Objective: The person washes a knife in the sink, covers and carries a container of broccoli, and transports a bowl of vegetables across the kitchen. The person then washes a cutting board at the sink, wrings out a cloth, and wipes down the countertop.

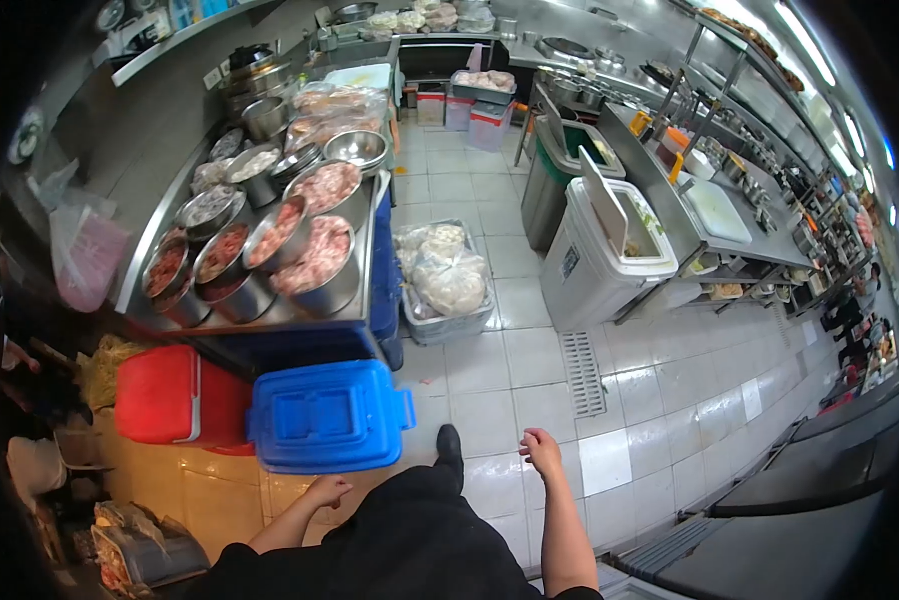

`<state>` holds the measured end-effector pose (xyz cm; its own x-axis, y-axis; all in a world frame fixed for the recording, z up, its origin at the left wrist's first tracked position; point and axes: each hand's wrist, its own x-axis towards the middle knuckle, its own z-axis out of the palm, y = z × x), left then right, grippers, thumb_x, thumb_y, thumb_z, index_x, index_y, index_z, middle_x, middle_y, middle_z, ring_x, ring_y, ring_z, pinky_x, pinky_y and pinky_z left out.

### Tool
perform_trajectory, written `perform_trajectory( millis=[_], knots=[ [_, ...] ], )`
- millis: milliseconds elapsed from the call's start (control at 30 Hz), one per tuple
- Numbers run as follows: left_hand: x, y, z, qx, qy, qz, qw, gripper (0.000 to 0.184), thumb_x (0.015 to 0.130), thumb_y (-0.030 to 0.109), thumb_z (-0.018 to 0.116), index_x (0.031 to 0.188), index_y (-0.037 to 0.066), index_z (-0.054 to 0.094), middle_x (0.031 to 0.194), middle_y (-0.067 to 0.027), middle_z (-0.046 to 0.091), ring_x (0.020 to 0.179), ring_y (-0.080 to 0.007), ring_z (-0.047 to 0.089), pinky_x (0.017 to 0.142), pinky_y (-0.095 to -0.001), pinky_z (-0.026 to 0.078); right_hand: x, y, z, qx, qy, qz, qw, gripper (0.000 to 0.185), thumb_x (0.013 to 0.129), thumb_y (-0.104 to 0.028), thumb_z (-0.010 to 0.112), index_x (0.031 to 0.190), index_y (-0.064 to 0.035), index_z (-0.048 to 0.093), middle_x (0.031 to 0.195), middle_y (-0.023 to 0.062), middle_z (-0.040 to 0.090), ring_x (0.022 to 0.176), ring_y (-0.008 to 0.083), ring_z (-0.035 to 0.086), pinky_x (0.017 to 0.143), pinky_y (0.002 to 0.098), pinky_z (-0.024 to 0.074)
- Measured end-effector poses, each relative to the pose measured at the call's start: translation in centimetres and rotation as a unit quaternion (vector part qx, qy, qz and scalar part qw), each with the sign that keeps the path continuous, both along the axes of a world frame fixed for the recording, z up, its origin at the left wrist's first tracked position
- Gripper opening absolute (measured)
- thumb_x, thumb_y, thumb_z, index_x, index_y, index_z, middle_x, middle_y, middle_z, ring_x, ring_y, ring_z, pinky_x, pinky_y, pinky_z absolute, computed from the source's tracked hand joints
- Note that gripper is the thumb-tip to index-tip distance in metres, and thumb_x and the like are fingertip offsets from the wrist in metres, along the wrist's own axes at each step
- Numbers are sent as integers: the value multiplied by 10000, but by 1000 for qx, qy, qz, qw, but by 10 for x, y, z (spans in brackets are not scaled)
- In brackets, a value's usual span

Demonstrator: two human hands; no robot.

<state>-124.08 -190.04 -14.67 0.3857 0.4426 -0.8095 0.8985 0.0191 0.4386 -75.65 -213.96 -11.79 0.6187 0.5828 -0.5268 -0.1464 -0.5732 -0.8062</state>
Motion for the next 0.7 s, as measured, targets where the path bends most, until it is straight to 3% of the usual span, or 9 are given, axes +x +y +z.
perform_trajectory(
  millis=[67,200,300,367,467,533,600,633,700],
  knots=[
    [44,8,-29,-13,-15,16,1000,373,921,391,607,1093,69,683,724,-106,697,570,-201,666,593,-346,520,43,15,-11,-3,10,5,1000,299,993,-246,525,1203,-44,590,975,115,687,770,206,693,595,329,546],
    [165,48,-91,-29,-89,9,996,390,913,396,604,1078,51,681,681,-129,688,576,-220,669,583,-350,519,119,-20,-70,-150,22,26,988,302,978,-274,548,1150,-30,589,941,122,690,734,219,696,573,340,554],
    [286,104,-67,-26,-88,-20,996,364,895,394,605,1051,77,694,757,-117,712,676,-244,691,662,-395,531,165,-88,-89,-288,57,86,952,289,914,-248,556,1033,8,622,820,124,672,578,222,666,463,365,542],
    [358,148,-47,69,-120,-40,990,353,895,388,605,1066,93,695,769,-108,715,734,-273,694,720,-407,528,184,-84,-29,-338,48,74,937,285,918,-223,549,1080,6,595,839,166,670,619,260,688,455,377,549],
    [452,227,-15,115,-197,-51,972,366,901,392,607,1104,98,688,834,-122,718,794,-293,692,753,-405,524,229,-61,-4,-300,42,-57,951,297,936,-225,549,1123,4,575,856,154,674,653,253,697,478,365,557],
    [506,276,-1,126,-210,-42,969,372,902,395,608,1108,96,687,858,-125,718,806,-293,692,753,-407,525,280,-38,-4,-117,50,-227,965,285,968,-236,541,1129,-3,575,853,132,669,640,219,685,480,329,542],
    [553,322,18,188,-202,-34,961,351,925,346,606,1124,64,669,824,-80,714,721,-205,678,662,-352,520,353,6,0,-13,-62,-274,960,273,998,-252,526,1124,-16,581,821,103,653,594,174,644,462,287,504],
    [575,339,31,138,-204,27,969,386,898,397,606,1079,66,687,893,-148,717,807,-275,695,738,-393,525,396,38,12,35,-118,-283,951,276,1006,-260,516,1122,-18,582,806,91,643,585,154,620,468,267,485],
    [604,378,-1,155,-178,38,971,385,896,395,605,1077,66,688,902,-156,715,807,-268,698,735,-387,526,478,119,62,114,-204,-291,928,278,1021,-267,495,1104,-18,587,780,71,624,583,123,583,490,241,457]
  ],
)
